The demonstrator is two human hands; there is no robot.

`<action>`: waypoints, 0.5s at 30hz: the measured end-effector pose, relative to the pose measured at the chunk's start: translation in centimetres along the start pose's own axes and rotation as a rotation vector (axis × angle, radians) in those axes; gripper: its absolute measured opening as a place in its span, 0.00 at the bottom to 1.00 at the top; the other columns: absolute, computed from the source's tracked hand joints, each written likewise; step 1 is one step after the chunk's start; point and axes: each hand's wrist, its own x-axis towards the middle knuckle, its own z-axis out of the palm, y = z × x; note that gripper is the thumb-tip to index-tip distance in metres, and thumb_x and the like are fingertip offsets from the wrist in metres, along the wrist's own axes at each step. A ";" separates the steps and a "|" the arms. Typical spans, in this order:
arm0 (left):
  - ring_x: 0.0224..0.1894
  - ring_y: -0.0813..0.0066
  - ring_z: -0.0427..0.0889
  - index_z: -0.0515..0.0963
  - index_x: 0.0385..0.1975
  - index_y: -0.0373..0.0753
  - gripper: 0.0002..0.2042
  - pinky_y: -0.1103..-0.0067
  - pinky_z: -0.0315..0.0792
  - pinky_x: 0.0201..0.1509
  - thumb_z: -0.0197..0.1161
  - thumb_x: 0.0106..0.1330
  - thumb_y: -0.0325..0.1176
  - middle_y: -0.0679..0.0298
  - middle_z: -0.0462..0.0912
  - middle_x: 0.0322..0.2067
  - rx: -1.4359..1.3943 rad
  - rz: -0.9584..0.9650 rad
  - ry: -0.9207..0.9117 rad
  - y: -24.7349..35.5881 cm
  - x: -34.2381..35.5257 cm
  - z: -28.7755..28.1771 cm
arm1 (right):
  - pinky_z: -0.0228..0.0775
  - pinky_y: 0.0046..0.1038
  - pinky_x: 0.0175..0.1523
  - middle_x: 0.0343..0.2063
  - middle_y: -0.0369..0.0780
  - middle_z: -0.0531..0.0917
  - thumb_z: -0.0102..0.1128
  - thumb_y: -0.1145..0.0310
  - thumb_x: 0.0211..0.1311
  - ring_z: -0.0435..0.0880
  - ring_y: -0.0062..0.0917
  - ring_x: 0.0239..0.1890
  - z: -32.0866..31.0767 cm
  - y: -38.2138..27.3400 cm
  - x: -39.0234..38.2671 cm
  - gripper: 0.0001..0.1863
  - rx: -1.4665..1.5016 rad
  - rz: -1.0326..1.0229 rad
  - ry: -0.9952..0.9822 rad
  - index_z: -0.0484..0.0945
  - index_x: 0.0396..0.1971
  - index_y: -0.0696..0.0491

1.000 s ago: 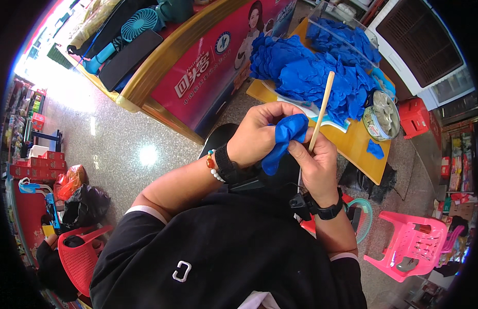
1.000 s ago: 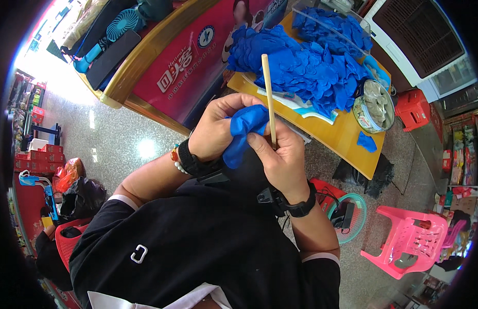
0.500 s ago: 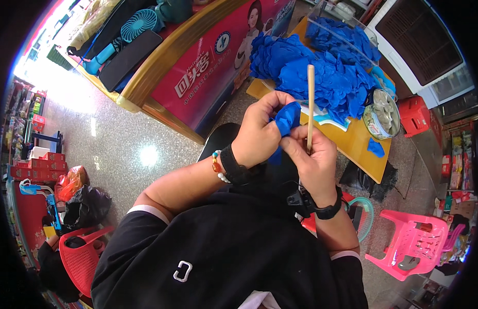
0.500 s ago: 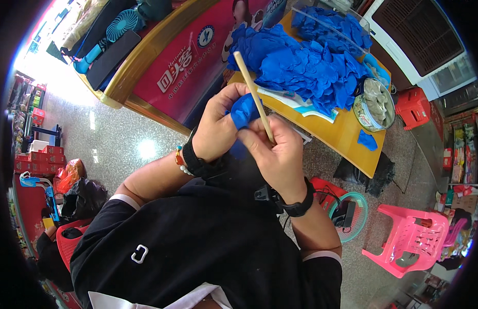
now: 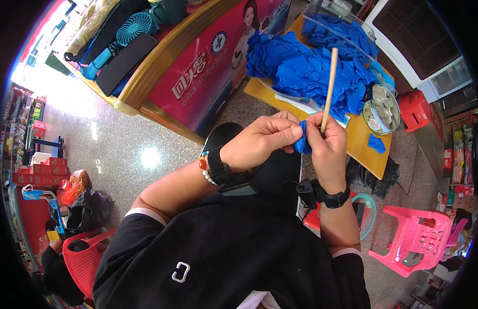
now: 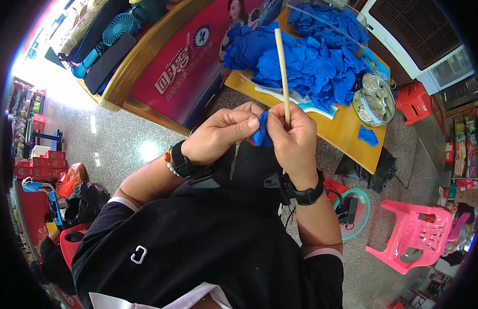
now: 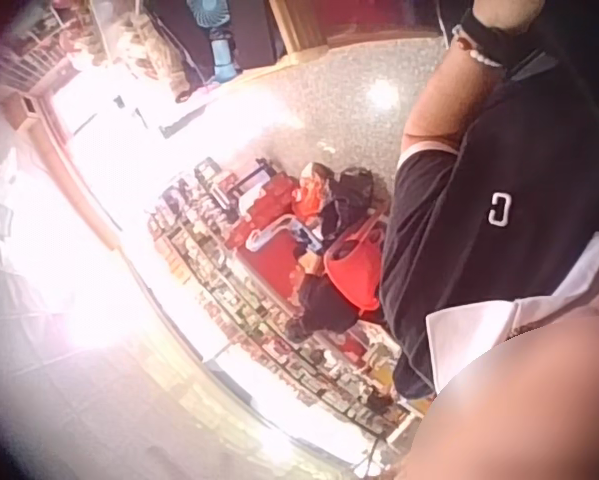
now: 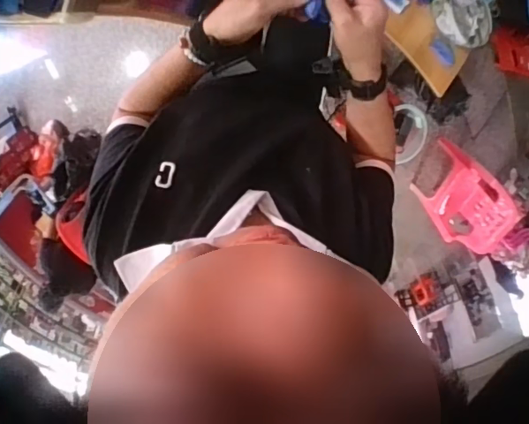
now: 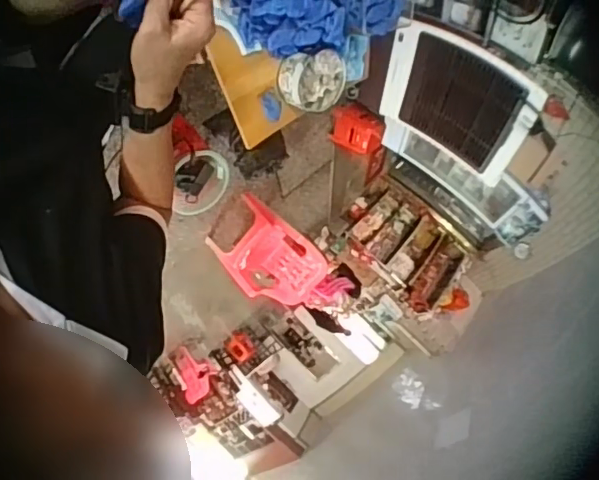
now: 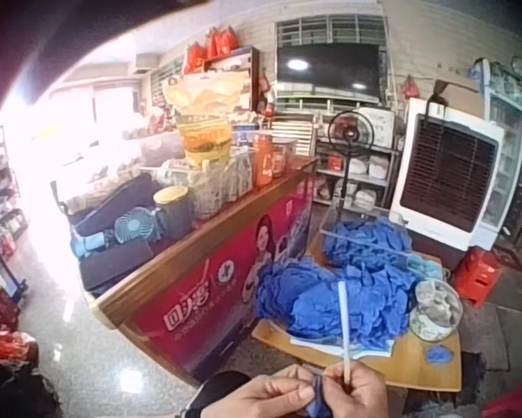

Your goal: Rolling and securing blue paper strips onto a thin wooden stick to create a decorative flower-like structure.

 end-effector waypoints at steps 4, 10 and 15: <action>0.35 0.83 0.70 0.79 0.35 0.37 0.12 0.84 0.68 0.43 0.55 0.69 0.39 0.70 0.70 0.35 -0.115 -0.060 0.054 -0.1 -0.2 0.0 | 0.63 0.12 0.33 0.24 0.29 0.76 0.57 0.76 0.61 0.70 0.08 0.27 -0.2 0.7 0.2 0.02 0.026 0.014 -0.010 0.76 0.32 0.58; 0.42 0.82 0.72 0.78 0.41 0.36 0.11 0.82 0.69 0.47 0.53 0.69 0.37 0.69 0.71 0.42 -0.144 -0.072 0.214 -0.3 0.0 -0.1 | 0.64 0.12 0.34 0.27 0.31 0.79 0.60 0.77 0.58 0.71 0.09 0.27 -0.1 -0.9 -0.4 0.07 0.116 -0.018 0.027 0.78 0.37 0.59; 0.40 0.83 0.73 0.80 0.36 0.34 0.11 0.84 0.69 0.45 0.57 0.67 0.36 0.67 0.75 0.41 0.004 0.001 0.220 0.2 -0.1 0.1 | 0.62 0.11 0.31 0.27 0.32 0.80 0.61 0.76 0.58 0.70 0.08 0.25 -0.4 -0.7 -0.5 0.08 0.012 -0.050 0.015 0.79 0.38 0.59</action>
